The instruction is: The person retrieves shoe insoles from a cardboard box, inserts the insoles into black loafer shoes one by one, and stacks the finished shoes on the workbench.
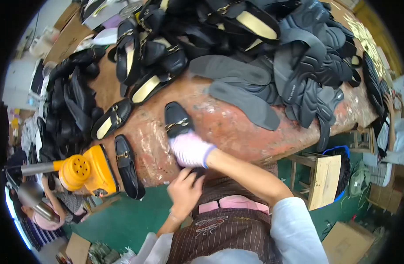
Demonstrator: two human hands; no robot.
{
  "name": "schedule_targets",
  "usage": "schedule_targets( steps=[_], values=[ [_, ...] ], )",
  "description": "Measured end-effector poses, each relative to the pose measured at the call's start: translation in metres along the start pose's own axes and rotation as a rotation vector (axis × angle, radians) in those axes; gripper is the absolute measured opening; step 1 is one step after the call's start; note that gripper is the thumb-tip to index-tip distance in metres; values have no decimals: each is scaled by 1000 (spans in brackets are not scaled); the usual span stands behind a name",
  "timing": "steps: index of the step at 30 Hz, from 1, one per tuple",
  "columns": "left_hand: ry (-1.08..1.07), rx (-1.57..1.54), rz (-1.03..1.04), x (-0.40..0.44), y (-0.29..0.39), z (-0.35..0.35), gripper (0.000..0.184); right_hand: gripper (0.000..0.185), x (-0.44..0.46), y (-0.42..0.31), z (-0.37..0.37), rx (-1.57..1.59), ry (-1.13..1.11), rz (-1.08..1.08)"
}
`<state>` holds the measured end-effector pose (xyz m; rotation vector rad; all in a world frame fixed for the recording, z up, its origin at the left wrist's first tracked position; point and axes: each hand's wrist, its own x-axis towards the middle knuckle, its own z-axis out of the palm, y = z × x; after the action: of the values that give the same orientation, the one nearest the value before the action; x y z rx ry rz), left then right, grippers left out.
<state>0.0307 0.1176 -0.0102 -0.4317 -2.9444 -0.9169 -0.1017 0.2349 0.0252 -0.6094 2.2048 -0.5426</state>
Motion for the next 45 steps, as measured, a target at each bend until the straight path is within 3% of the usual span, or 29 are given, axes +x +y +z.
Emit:
schedule_targets(
  steps=[2, 4, 6, 8, 10, 12, 14, 19, 21, 22, 23, 25, 28, 30, 31, 33, 34, 36, 37, 38, 39, 40, 41, 44, 45],
  values=[
    [74, -49, -26, -7, -11, -43, 17, 32, -29, 19, 28, 384, 577, -822],
    [94, 93, -27, -10, -30, -95, 16, 29, -69, 50, 17, 618, 674, -711],
    [162, 260, -137, -17, -60, -131, 20, 35, -65, 107, 18, 44, 1217, -97],
    [61, 328, -150, -34, -94, -146, 22, 35, -53, 150, 18, -383, 1369, 203],
    [-120, 439, -183, -44, -122, -147, 26, 35, -46, 161, 16, -435, 1344, 237],
    [-106, 510, -236, -47, -113, -140, 27, 36, -42, 164, 17, -474, 1302, 273],
    [-123, 596, -308, -47, -103, -130, 30, 34, -49, 165, 13, -306, 1127, 343],
    [-85, 683, -327, -39, -96, -133, 33, 32, -108, 154, -12, -65, 1365, 323],
    [-287, 640, -417, -9, -75, -159, 35, 41, -128, 151, -15, 916, 1415, -79],
    [-35, 659, -299, 20, -60, -163, 38, 41, -132, 154, -12, 911, 1415, -91],
    [219, 671, -177, 61, -47, -161, 42, 47, -136, 157, -10, 1164, 1233, -249],
    [517, 358, 6, 140, -32, -147, 51, 60, -142, 161, -3, 1612, 786, -548],
    [612, 322, 50, 256, -60, -86, 44, 72, -142, 142, 16, 1697, 726, -615],
    [639, 152, -126, 306, -101, -53, 28, 78, -145, 133, 22, 1743, 702, -633],
    [634, 142, -127, 298, -92, -58, 28, 81, -148, 130, 23, 1728, 780, -563],
    [650, -247, -50, 271, -81, -74, 15, 86, -150, 130, 25, 1703, 947, -433],
    [592, -149, 19, 242, -73, -81, 14, 86, -155, 128, 28, 1731, 960, -407],
    [395, 77, 189, 172, -50, -96, 15, 65, -170, 120, 23, 1511, 1128, -310],
    [251, 192, 294, 139, -42, -102, 17, 65, -174, 112, 16, 1567, 1113, -251],
    [178, 193, 263, 108, -45, -100, 17, 57, -176, 102, 3, 1079, 1033, -376],
    [-56, 109, 243, 84, -49, -95, 20, 49, -170, 96, -8, 581, 906, -500],
    [-277, 16, 228, 67, -53, -89, 24, 44, -158, 84, -12, 300, 862, -479],
    [-314, 1, 209, 50, -61, -80, 24, 39, -144, 70, -13, 21, 801, -459],
    [-91, 93, 260, 10, -94, -47, 59, 32, -76, 55, 25, -159, 666, -521],
    [-110, 85, 248, 3, -98, -39, 59, 29, -60, 48, 37, -191, 606, -526]
  ],
)
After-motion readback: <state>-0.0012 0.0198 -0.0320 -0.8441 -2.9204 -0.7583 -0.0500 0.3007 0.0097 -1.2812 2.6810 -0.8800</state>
